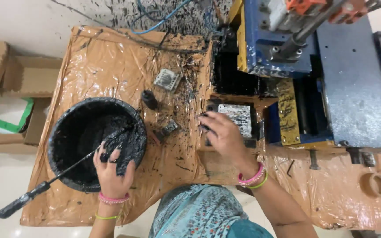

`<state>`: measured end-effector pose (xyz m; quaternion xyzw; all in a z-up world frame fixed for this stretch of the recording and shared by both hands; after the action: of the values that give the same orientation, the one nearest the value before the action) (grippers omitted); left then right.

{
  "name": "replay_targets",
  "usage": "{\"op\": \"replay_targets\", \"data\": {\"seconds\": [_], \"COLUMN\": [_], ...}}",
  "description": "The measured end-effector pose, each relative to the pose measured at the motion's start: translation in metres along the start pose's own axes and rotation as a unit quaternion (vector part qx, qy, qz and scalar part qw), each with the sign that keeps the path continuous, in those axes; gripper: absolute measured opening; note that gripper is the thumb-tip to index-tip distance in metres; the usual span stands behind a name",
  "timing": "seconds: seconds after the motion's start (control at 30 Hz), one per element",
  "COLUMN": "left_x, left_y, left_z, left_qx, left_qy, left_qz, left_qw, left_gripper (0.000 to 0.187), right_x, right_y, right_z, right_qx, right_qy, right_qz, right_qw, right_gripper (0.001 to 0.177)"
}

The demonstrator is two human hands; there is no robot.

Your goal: Operating a machine and applying a black substance to plastic components in a manufacturing workshop.

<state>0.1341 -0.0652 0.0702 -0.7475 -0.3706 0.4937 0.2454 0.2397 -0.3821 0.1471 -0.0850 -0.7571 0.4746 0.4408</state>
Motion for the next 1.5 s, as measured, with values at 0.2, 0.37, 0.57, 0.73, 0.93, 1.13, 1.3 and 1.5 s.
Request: {"op": "replay_targets", "data": {"seconds": [0.2,0.37,0.57,0.73,0.93,1.13,1.3,1.5], "left_x": [-0.069,-0.113,-0.141,-0.143,-0.159,-0.164,-0.122,-0.124], "left_y": [0.030,0.064,0.085,0.125,0.141,0.151,0.194,0.176], "left_z": [-0.100,-0.162,-0.220,-0.257,-0.286,-0.299,-0.291,-0.275], "left_qx": [0.033,0.073,0.099,0.173,0.233,0.255,0.515,0.539], "left_qy": [0.143,0.231,0.252,0.261,0.275,0.263,-0.040,-0.243], "left_qz": [0.048,0.056,0.027,-0.037,-0.079,-0.088,0.355,0.643], "left_qw": [0.988,0.969,0.962,0.949,0.929,0.926,0.779,0.486], "left_gripper": [0.039,0.024,0.027,0.025,0.024,0.027,0.036,0.028], "right_x": [-0.070,-0.081,-0.089,-0.102,-0.132,-0.121,-0.131,-0.131], "right_y": [-0.048,-0.072,-0.085,-0.086,-0.078,-0.083,-0.069,-0.049], "right_z": [0.019,-0.002,-0.018,-0.021,-0.022,-0.023,0.008,0.043], "right_qx": [-0.099,-0.179,-0.131,-0.111,-0.035,-0.058,0.039,-0.309], "right_qy": [0.227,0.198,0.262,0.270,0.347,0.281,0.474,0.328], "right_qz": [0.037,0.164,0.207,0.223,0.206,0.231,0.123,-0.479], "right_qw": [0.968,0.950,0.933,0.930,0.914,0.930,0.871,0.753], "right_gripper": [0.037,0.035,0.034,0.030,0.021,0.020,0.018,0.040]}}
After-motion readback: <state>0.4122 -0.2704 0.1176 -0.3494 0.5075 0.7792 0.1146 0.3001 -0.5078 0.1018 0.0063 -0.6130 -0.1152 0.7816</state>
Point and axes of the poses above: each hand's wrist, its own z-axis away from the middle knuckle, its own y-axis out of the palm, x = y × z, the point moved 4 cm from there along -z, towards the middle knuckle, and after that the axes turned 14 degrees about x, right-handed, at the moved point
